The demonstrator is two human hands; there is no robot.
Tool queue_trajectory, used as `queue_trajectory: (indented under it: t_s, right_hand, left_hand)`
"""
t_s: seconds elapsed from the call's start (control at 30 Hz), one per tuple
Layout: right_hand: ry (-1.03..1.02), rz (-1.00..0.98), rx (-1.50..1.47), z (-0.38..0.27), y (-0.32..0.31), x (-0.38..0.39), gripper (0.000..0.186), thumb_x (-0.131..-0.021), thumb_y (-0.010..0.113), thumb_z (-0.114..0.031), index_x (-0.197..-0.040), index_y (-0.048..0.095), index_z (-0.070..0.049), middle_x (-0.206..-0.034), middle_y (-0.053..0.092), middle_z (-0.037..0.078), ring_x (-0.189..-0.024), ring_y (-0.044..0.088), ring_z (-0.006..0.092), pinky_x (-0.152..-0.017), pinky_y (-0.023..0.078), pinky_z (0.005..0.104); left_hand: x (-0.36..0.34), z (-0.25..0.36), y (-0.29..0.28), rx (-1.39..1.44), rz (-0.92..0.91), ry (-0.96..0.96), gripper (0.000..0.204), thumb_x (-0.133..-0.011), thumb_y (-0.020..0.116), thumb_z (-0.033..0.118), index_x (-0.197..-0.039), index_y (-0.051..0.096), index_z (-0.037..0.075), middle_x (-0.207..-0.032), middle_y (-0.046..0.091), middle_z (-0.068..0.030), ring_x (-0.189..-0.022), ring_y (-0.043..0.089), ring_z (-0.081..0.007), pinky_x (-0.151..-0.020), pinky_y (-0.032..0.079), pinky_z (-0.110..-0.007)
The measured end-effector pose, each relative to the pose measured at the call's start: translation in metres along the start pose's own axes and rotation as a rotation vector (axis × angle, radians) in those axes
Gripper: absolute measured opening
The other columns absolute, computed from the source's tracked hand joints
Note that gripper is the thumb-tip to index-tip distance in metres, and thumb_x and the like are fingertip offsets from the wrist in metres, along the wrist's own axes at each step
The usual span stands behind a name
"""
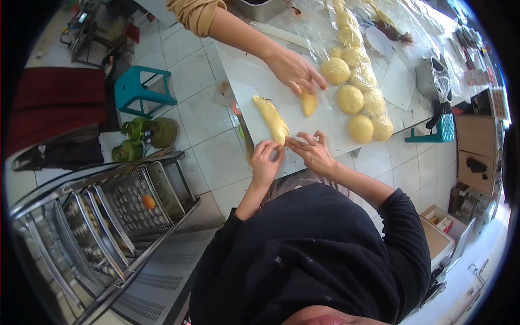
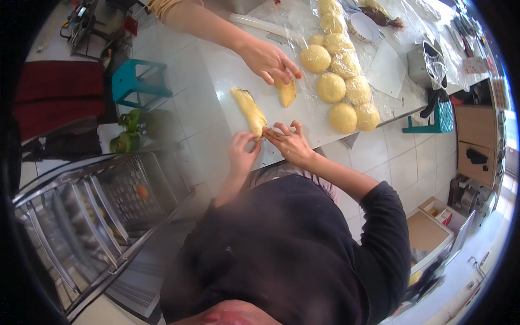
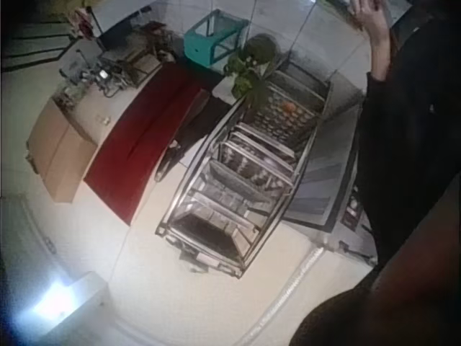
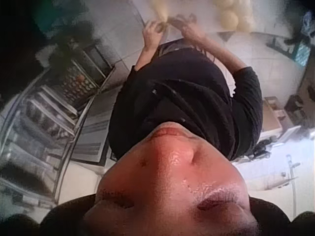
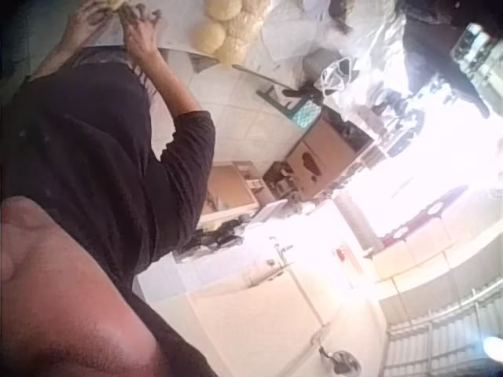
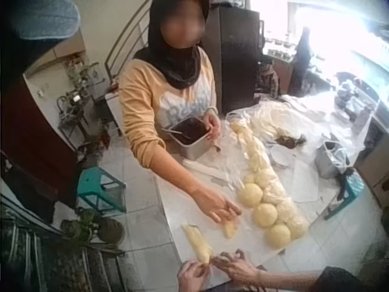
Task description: The person flattens balls of dough using a rolling pin, adds a chocolate-like filling by hand, rolls the dough into shapes, and places them onto a tray.
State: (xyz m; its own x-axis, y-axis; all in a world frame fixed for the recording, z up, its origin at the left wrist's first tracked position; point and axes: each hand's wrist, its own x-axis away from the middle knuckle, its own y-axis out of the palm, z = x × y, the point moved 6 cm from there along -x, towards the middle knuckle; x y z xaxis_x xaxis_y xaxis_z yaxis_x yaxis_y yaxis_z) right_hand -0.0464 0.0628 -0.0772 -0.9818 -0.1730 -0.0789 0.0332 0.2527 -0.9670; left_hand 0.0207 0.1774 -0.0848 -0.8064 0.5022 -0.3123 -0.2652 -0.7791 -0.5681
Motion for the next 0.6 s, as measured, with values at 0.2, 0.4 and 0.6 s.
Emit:
queue_trajectory:
  t_s: [0.2, 0.4, 0.6]
  right_hand:
    - [-0.175, 0.035, 0.032, 0.003, 0.004, -0.007, 0.040, -0.074, 0.047, -0.008, -0.114, 0.050, -0.006, -0.116, 0.049, -0.001, -0.110, 0.035, 0.0136, -0.084, 0.024, 0.0409]
    - [-0.281, -0.126, -0.021, 0.003, 0.011, -0.018, 0.040, -0.075, 0.046, -0.009, -0.115, 0.050, -0.009, -0.119, 0.047, -0.001, -0.110, 0.035, 0.0125, -0.082, 0.024, 0.0417]
    - [-0.438, -0.001, -0.111, 0.005, -0.021, -0.018, 0.035, -0.070, 0.049, -0.004, -0.105, 0.056, -0.007, -0.103, 0.056, 0.001, -0.102, 0.043, 0.0145, -0.081, 0.033, 0.0405]
  left_hand:
    - [0.023, 0.004, 0.005, -0.123, 0.149, -0.080, 0.019, -0.065, 0.064, 0.002, -0.084, 0.062, 0.003, -0.085, 0.057, -0.0080, -0.074, 0.054, -0.0224, -0.067, 0.044, -0.031]
    - [0.034, 0.030, 0.013, -0.449, 0.077, -0.226, 0.022, -0.074, 0.053, 0.004, -0.095, 0.058, -0.002, -0.096, 0.057, -0.0114, -0.089, 0.048, -0.0284, -0.079, 0.039, -0.036]
    - [0.037, 0.038, 0.030, -0.413, 0.243, -0.338, 0.040, -0.077, 0.047, 0.002, -0.117, 0.043, -0.003, -0.119, 0.043, -0.0169, -0.103, 0.042, -0.0345, -0.088, 0.034, -0.040]
